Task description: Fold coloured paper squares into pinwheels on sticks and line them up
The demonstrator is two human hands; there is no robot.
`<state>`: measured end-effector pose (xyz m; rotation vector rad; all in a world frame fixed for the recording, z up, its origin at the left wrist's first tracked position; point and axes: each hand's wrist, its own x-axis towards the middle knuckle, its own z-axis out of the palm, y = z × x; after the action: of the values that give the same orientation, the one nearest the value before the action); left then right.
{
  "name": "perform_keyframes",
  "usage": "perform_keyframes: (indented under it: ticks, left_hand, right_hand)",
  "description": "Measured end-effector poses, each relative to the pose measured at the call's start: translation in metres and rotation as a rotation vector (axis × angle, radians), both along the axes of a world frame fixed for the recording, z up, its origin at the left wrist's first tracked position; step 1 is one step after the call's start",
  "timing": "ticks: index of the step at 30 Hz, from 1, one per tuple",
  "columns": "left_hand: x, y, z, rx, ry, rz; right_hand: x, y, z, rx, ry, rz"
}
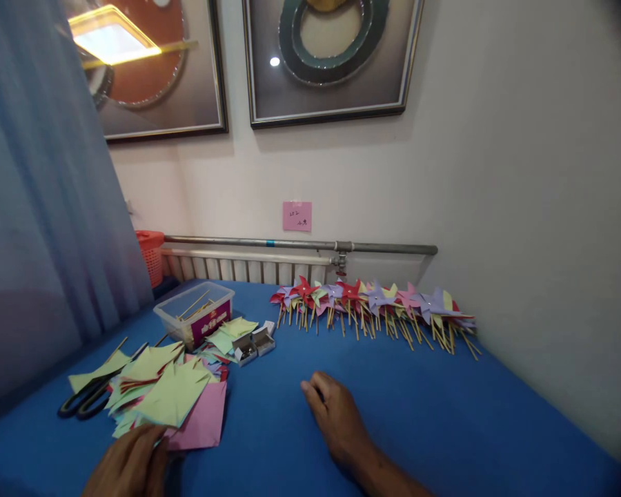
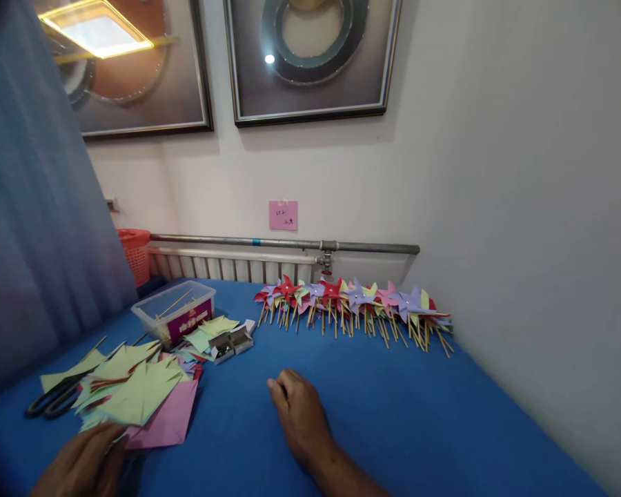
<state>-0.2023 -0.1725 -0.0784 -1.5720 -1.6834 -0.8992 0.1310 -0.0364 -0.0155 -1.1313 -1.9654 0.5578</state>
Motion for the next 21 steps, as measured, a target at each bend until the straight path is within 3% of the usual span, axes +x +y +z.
perform_keyframes:
  ticks: [4,10,16,21]
  left_hand:
    - [0.002,-0.010,0.016,-0.042,0.009,0.115]
    - [0.025,-0.001,0.045,-0.181,0.099,0.206]
    - [0.029,0.006,0.053,-0.264,0.084,0.169]
    - [0.023,0.011,0.054,-0.186,-0.136,0.108]
  right_hand:
    - [0.005,0.005,-0.001,-0.017,0.023,-0.037]
    - [0.010,0.008,-0.001,-0.080,0.034,-0.067]
    - [0.009,0.005,0.001,-0.119,0.047,-0.076]
    - [0.009,0.004,0.002,-0.116,0.050,-0.083]
